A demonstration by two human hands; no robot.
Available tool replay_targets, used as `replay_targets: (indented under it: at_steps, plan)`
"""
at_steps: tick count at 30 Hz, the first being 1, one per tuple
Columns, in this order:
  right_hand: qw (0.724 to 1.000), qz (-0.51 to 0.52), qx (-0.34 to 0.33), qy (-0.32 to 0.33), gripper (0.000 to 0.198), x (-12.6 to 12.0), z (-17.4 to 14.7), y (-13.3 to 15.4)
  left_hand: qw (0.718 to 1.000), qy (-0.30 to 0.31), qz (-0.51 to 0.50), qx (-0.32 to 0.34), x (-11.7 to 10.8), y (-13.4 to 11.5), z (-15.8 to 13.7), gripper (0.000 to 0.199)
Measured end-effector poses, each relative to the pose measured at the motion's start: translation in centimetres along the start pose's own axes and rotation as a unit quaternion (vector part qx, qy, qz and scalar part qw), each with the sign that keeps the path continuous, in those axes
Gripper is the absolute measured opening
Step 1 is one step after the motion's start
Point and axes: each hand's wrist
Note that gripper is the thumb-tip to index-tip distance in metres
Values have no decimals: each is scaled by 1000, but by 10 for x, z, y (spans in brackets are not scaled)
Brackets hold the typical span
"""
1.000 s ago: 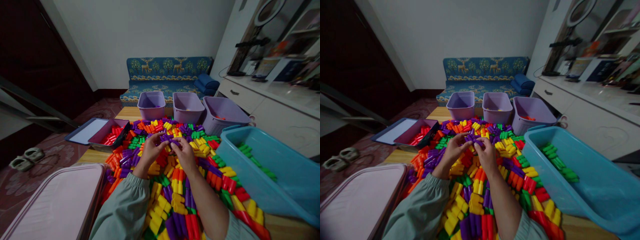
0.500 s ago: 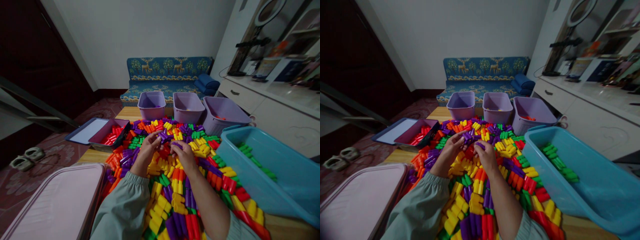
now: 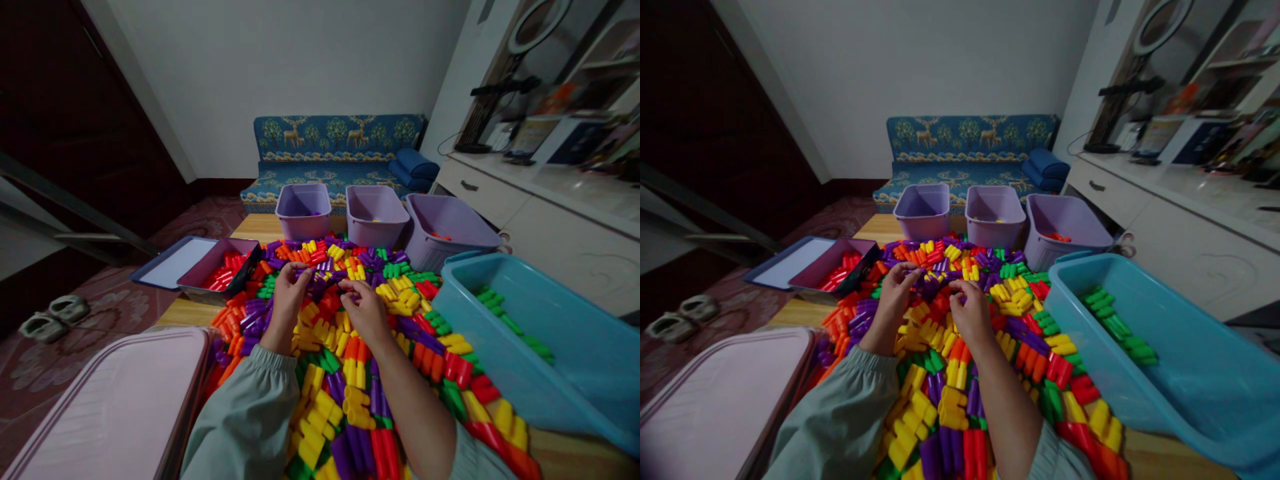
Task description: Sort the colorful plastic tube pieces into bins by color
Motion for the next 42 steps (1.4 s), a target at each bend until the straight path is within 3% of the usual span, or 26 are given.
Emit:
replay_targets:
  at_steps: [2,5,7,14,20,24,27,29,31,33,36,40,42]
  plan:
    - [1000,-18,-14,8,26,-1,0,1,984,-54,162,59,-1,0,-2,14]
    - [999,-22,-14,27,26,0,-1,3,912,-98,383,107,-2,-1,-8,23]
    - [999,-25,-6,33,25,1,-1,3,875,-103,460,112,-1,0,-11,28]
    - [999,-21,13,48,24,4,-3,0,826,-86,538,144,0,7,-13,54]
    - [997,-34,-3,70,24,7,-5,-3,803,-84,573,140,0,9,-10,41]
    - [995,-61,-1,84,22,4,-4,0,832,-92,534,118,2,8,-9,27]
    - [981,-169,-25,92,19,-3,-3,6,904,-79,409,93,3,5,-5,27]
    - [957,-269,-33,103,18,-9,-3,11,960,-30,271,62,4,4,-3,32]
    - [935,-332,-15,124,18,-14,-3,15,991,24,130,12,4,2,-2,38]
    - [927,-346,12,145,17,-19,-2,15,997,53,34,-49,3,0,-1,43]
    - [944,-296,27,142,11,-21,1,9,992,61,-22,-107,3,-1,-2,45]
    - [992,-116,19,51,14,-17,4,-3,988,82,-47,-126,3,-1,-3,42]
    - [1000,-22,16,11,27,-13,4,-4,984,95,-60,-138,3,-1,-4,38]
Point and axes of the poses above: each hand's wrist, its own z-axis towards the middle knuckle, its own x-axis out of the palm, y = z × x, and after that the axes turned 15 degrees about -x, right-handed
